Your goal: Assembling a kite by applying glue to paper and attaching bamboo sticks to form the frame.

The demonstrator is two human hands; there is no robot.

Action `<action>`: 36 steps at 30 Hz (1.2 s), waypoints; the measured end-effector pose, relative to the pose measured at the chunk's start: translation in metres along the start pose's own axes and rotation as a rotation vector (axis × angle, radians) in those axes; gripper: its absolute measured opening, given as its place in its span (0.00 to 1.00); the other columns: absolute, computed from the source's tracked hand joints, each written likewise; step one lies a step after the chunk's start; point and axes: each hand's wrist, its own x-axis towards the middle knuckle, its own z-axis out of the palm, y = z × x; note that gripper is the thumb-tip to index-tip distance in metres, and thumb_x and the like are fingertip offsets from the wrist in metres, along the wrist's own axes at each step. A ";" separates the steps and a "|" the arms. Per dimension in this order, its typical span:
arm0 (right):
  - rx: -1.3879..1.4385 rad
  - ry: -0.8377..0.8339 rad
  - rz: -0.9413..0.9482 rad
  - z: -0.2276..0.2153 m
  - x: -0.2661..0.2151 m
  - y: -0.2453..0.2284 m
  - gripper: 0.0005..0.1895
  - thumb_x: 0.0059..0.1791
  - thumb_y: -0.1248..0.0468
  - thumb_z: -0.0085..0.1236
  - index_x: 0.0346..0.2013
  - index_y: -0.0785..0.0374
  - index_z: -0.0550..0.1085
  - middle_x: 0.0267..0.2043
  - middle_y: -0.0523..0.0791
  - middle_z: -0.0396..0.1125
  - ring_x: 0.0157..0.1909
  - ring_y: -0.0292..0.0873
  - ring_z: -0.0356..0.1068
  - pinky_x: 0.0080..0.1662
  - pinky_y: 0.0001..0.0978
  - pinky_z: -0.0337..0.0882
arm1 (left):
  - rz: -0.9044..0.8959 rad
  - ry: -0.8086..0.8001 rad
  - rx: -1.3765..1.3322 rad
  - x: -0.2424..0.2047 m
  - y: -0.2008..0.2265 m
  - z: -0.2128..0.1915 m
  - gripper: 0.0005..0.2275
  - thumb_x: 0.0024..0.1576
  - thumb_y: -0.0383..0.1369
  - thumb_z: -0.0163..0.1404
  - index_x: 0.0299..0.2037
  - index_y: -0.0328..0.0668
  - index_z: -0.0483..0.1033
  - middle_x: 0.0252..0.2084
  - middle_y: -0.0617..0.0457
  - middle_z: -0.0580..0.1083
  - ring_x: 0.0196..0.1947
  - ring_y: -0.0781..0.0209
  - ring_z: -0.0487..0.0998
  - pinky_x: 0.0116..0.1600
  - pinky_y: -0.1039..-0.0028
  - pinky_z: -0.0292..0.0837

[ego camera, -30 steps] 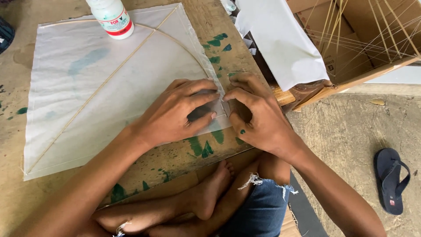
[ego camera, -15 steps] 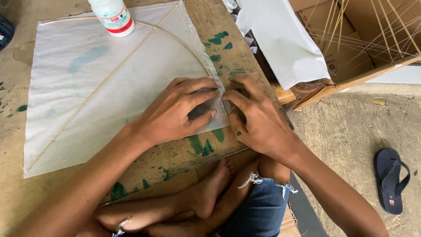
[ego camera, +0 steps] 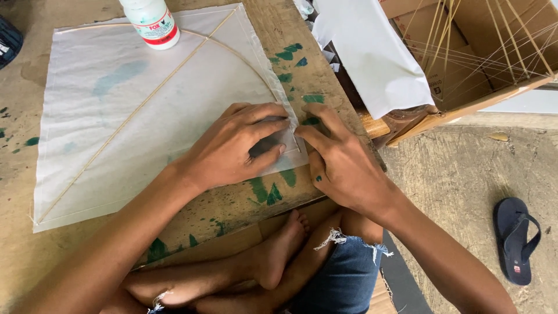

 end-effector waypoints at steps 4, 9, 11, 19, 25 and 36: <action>0.002 0.008 -0.031 -0.009 -0.002 -0.012 0.26 0.36 0.83 0.45 0.46 0.73 0.76 0.57 0.59 0.59 0.61 0.72 0.67 0.52 0.62 0.76 | 0.005 0.006 -0.018 0.000 0.000 0.000 0.14 0.59 0.31 0.52 0.53 0.30 0.78 0.60 0.43 0.73 0.60 0.40 0.75 0.64 0.46 0.63; -0.008 0.029 -0.039 -0.008 -0.004 -0.013 0.25 0.36 0.83 0.44 0.46 0.75 0.76 0.55 0.59 0.59 0.62 0.74 0.65 0.52 0.62 0.76 | 0.010 0.008 -0.019 0.000 0.001 -0.001 0.16 0.60 0.35 0.54 0.52 0.30 0.77 0.60 0.43 0.73 0.60 0.41 0.75 0.64 0.44 0.63; -0.014 0.033 -0.049 -0.004 -0.007 -0.009 0.25 0.36 0.83 0.45 0.46 0.74 0.76 0.56 0.59 0.59 0.62 0.73 0.65 0.53 0.62 0.76 | 0.006 0.006 -0.018 0.001 0.001 0.000 0.16 0.60 0.36 0.54 0.52 0.30 0.78 0.60 0.44 0.73 0.59 0.41 0.75 0.64 0.44 0.63; -0.016 0.104 -0.097 -0.004 -0.015 -0.011 0.26 0.34 0.84 0.43 0.43 0.72 0.77 0.55 0.57 0.61 0.62 0.69 0.68 0.56 0.62 0.76 | 0.009 -0.004 -0.009 0.000 -0.003 0.002 0.16 0.60 0.36 0.54 0.53 0.30 0.77 0.60 0.44 0.72 0.61 0.39 0.74 0.64 0.43 0.62; 0.054 0.041 -0.116 -0.008 -0.018 -0.012 0.24 0.42 0.88 0.46 0.51 0.76 0.71 0.61 0.58 0.55 0.64 0.62 0.65 0.62 0.46 0.75 | 0.152 0.079 0.069 -0.001 -0.011 0.008 0.16 0.61 0.39 0.54 0.53 0.36 0.78 0.59 0.47 0.73 0.57 0.46 0.75 0.61 0.55 0.65; 0.100 0.089 -0.145 -0.006 -0.021 -0.008 0.18 0.42 0.87 0.44 0.42 0.74 0.75 0.63 0.59 0.55 0.66 0.63 0.64 0.63 0.46 0.75 | 0.168 0.069 0.130 -0.002 -0.012 0.008 0.16 0.62 0.39 0.53 0.52 0.33 0.80 0.60 0.44 0.71 0.62 0.45 0.71 0.61 0.52 0.64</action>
